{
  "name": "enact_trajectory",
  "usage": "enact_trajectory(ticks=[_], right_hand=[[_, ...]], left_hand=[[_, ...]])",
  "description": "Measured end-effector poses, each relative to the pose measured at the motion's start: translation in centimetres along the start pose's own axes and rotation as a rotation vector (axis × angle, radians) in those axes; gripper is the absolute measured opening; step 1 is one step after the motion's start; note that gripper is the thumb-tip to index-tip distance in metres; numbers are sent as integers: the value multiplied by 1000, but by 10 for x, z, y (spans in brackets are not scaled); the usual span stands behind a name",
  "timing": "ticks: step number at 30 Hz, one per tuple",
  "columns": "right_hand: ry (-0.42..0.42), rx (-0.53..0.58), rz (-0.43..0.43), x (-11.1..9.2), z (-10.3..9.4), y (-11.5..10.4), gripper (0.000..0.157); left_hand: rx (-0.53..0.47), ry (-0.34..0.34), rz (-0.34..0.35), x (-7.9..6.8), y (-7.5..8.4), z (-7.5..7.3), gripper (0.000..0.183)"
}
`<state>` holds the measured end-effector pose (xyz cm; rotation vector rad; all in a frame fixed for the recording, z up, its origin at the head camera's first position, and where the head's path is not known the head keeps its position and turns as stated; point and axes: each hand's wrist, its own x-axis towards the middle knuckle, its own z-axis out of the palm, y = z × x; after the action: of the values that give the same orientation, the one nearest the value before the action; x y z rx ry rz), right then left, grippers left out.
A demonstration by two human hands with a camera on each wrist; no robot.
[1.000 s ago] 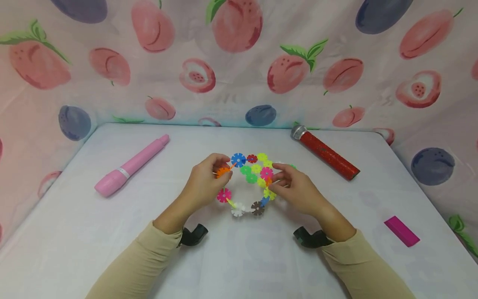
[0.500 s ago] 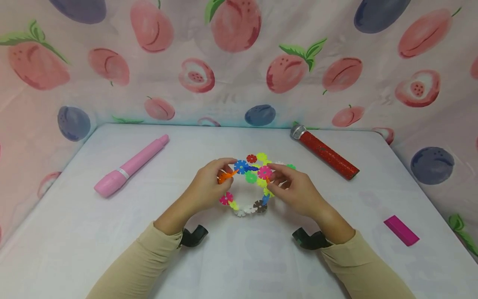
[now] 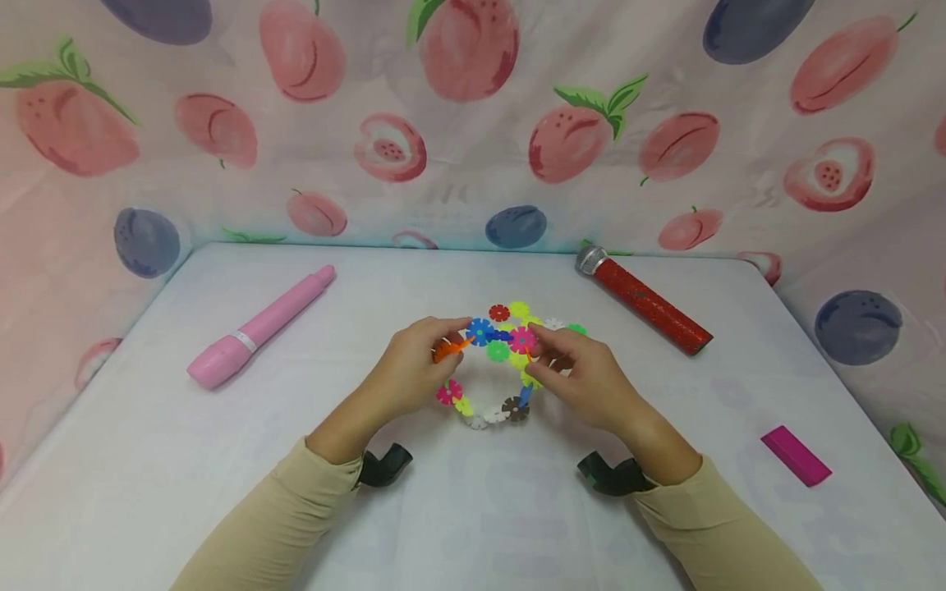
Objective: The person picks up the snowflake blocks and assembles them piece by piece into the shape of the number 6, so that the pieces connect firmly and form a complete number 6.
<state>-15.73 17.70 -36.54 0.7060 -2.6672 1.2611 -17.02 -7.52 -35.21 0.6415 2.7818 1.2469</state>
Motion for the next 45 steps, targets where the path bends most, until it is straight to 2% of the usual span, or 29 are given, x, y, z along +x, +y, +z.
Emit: enact_trajectory(ticks=[4,14,24,27,30,34,37,39,41,43,45], right_hand=[[-17,-24,-8,-1,0,0,50],[-77,-26,-7,-1,-1,1,52],[43,45,-55,-2,-6,-1,44],[42,71,-41,-3,-6,-3,43],[30,108,-38,-3,-4,-7,42],[20,151,-90,-4,-2,-10,43],[43,166,-131,-3,-5,-7,42],[75,152,-110,-1,-9,-1,40],[103,128,-51,0,-14,6,39],[104,82,40,2,-18,14,38],[71,22,141,3,-21,22,38]], left_hand=[[28,-3,24,1,-1,1,47],[24,10,52,0,-2,1,47],[-54,-46,5,-1,1,2,46],[-60,-53,24,-2,1,3,43],[-82,-67,61,-3,2,3,48],[-131,-84,124,-5,6,5,49],[-147,-84,136,-6,8,4,43],[-152,-77,131,-7,8,4,41],[-158,-66,122,-7,9,3,41],[-164,-55,121,-7,9,3,41],[-165,-52,117,-7,9,3,40]])
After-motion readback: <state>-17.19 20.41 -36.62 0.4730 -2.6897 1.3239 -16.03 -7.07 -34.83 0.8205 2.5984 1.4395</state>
